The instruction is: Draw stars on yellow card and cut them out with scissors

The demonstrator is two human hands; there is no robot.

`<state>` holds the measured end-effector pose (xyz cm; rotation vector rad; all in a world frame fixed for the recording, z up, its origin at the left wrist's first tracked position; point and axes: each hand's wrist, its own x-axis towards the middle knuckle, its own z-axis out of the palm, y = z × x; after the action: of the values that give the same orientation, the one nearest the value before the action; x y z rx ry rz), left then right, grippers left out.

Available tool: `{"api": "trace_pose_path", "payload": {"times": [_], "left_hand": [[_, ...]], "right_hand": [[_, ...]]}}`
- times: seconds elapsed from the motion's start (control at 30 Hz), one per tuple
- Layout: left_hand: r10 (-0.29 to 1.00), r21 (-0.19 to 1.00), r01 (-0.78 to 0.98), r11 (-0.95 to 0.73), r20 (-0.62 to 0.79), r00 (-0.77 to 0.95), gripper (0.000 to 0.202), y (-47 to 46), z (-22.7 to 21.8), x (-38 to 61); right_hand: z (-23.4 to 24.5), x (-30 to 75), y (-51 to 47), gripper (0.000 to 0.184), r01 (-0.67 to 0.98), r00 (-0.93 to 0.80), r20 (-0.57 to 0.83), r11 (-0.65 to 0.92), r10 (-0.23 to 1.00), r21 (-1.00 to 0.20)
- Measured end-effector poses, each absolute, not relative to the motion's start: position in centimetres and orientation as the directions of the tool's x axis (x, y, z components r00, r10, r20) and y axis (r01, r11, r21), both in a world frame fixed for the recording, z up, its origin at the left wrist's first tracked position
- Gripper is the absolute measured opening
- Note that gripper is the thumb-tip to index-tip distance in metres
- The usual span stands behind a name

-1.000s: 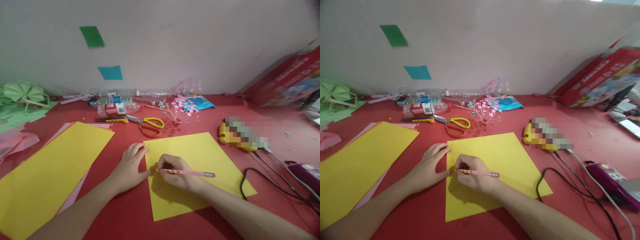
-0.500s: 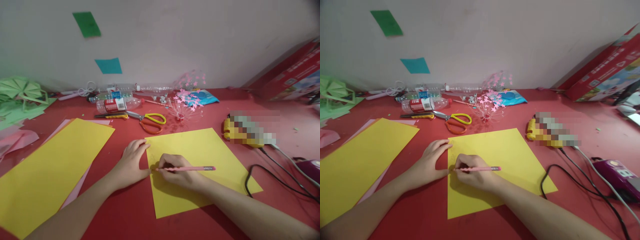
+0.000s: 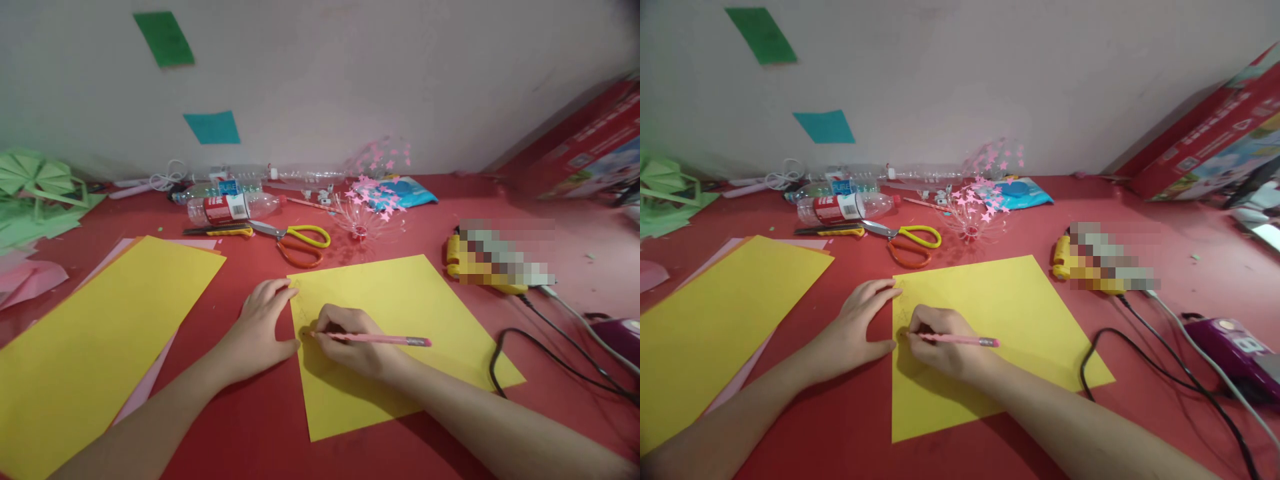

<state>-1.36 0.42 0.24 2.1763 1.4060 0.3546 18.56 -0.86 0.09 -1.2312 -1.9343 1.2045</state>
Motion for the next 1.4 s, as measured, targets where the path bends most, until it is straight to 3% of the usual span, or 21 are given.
{"api": "trace_pose_path", "payload": {"times": [0.63,0.97,1.2,1.4], "left_hand": [[0.901,0.542,0.762,-0.355,-0.019,0.433,0.056,0.54,-0.03,-1.4],[0.9,0.533,0.772,-0.346,-0.045,0.435,0.057,0.44,0.23,-1.43],[0.889,0.522,0.773,-0.36,-0.06,0.454,0.077,0.33,-0.26,-1.67],[0.884,0.493,0.796,-0.351,-0.105,0.455,0.08,0.28,-0.32,-1.76]], "right_hand": [[0.64,18.36,-0.83,0.015,0.435,-0.378,-0.071,0.109,0.923,-0.894],[0.1,18.75,-0.81,0.016,0.382,-0.437,-0.007,0.178,0.9,-0.907],[0.46,18.68,-0.84,0.015,0.395,-0.433,-0.008,0.181,0.902,-0.9],[0.22,18.41,-0.92,0.013,0.446,-0.41,-0.02,0.181,0.912,-0.877]]}}
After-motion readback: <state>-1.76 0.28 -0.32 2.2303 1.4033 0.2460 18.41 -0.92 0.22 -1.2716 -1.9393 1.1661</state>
